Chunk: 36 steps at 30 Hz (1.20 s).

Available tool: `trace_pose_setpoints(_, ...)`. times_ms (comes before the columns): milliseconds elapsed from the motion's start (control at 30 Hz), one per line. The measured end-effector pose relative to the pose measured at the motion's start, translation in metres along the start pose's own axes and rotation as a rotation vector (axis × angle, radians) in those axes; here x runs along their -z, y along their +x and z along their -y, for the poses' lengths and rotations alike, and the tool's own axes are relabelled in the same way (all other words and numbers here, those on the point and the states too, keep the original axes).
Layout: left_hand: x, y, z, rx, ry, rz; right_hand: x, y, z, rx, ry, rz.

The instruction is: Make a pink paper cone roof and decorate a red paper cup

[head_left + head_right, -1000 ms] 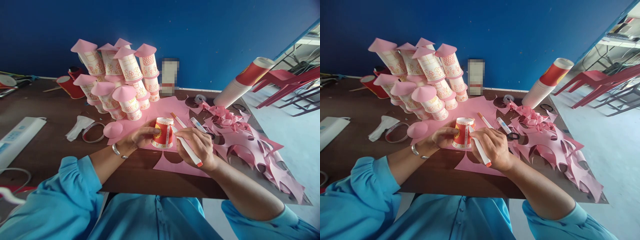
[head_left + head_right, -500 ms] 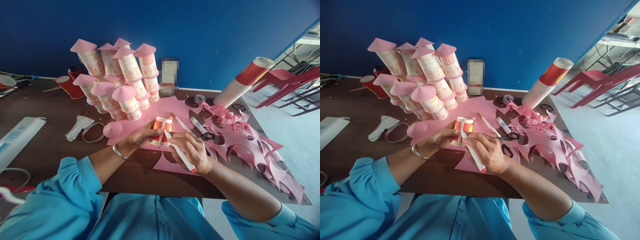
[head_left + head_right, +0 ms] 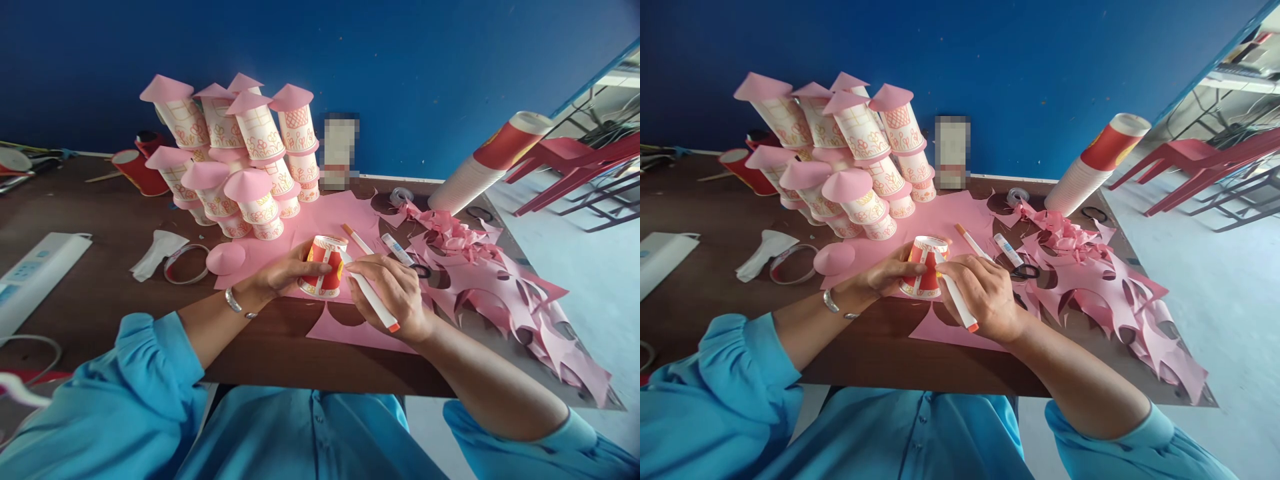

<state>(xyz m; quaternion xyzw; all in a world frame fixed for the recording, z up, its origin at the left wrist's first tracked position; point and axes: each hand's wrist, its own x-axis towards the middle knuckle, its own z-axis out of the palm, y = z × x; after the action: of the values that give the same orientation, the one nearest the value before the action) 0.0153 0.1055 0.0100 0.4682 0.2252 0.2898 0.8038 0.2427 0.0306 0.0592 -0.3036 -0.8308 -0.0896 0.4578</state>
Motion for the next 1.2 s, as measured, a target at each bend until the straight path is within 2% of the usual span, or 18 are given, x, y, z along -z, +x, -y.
trace_pose_setpoints(733,-0.0015,0.003,-0.0027,-0.054,-0.135,0.019,0.0044,0.0032,0.0012,-0.002,0.01,-0.002)
trace_pose_setpoints(1200,-0.0042,0.0042,-0.003,-0.065,-0.064,0.052,0.0012,0.002,-0.0002,0.002,-0.018,-0.005)
